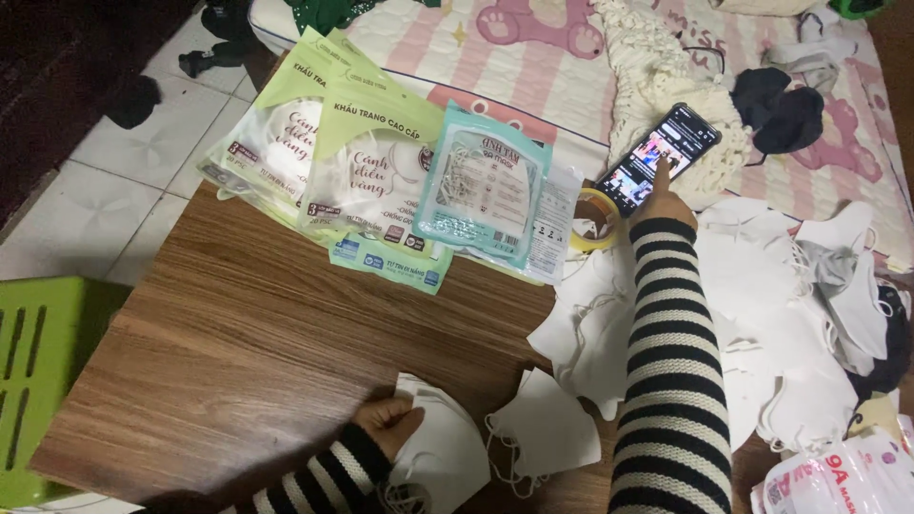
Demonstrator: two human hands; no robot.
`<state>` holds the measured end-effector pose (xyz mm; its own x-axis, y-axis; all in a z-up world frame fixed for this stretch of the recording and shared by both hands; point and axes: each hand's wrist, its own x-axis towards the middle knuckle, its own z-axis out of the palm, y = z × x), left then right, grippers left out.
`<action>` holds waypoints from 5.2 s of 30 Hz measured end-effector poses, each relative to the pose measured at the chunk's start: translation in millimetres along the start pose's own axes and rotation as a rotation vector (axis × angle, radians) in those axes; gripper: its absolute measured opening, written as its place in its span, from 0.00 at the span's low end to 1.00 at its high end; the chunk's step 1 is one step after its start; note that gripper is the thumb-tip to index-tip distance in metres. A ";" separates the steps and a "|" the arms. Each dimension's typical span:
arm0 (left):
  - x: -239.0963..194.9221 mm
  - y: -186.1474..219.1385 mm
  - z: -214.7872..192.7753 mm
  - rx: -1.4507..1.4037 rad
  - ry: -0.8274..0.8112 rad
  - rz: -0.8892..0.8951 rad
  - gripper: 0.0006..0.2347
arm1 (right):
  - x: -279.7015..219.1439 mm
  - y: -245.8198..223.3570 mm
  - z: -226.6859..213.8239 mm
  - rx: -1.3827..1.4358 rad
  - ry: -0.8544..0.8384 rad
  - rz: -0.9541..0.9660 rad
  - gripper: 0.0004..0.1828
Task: Sorting and inspecting face masks on a low table
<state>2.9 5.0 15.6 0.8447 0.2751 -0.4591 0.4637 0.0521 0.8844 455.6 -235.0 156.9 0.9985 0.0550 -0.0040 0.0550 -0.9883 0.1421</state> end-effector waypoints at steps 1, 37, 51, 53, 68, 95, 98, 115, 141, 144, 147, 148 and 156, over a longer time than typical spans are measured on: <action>3.0 -8.9 2.3 -0.001 0.000 -0.002 0.05 | -2.9 1.4 2.0 -0.001 -0.001 -0.001 0.41; -18.2 47.7 -13.0 -0.333 -0.157 0.004 0.10 | -366.7 23.1 77.9 0.099 -0.081 -0.189 0.37; -7.9 34.4 5.7 0.050 -0.082 0.170 0.08 | -365.3 42.8 87.2 0.236 0.014 -0.082 0.30; 1.6 22.6 9.6 0.052 -0.069 0.170 0.08 | -361.2 53.5 107.5 0.261 0.128 -0.131 0.26; -9.0 31.6 0.8 -0.057 -0.094 0.187 0.09 | -377.2 57.7 55.7 1.585 -0.111 -0.106 0.14; -41.2 52.7 -1.0 -0.336 -0.275 0.267 0.12 | -381.8 -3.9 78.3 1.635 -0.513 -0.238 0.21; -40.9 52.8 -1.7 -0.292 -0.268 0.266 0.12 | -387.2 -10.3 67.9 1.589 -0.448 -0.200 0.19; -31.8 41.8 11.2 -0.232 -0.214 0.213 0.08 | -396.1 -17.8 66.3 1.393 -0.288 -0.244 0.09; -18.8 23.5 13.8 0.174 -0.086 0.420 0.09 | -5.0 2.9 1.3 -0.012 -0.037 0.043 0.53; -24.3 36.3 13.4 0.137 -0.080 0.487 0.04 | 5.3 0.5 6.5 -0.062 -0.029 0.014 0.57; -21.3 29.5 16.1 0.135 -0.066 0.518 0.02 | 4.5 -6.2 -2.5 -0.115 -0.023 0.017 0.60; -20.2 29.0 15.7 0.140 -0.068 0.519 0.02 | -1.4 -8.8 -6.4 -0.111 -0.023 0.021 0.60; -22.5 33.0 13.3 0.119 -0.112 0.458 0.02 | -41.1 7.2 5.7 0.127 0.128 -0.053 0.52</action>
<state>2.7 -12.3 54.0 0.9896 0.1390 -0.0367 0.0594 -0.1626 0.9849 414.9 -245.2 152.5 0.9859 0.1176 0.1192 0.1162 -0.9930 0.0191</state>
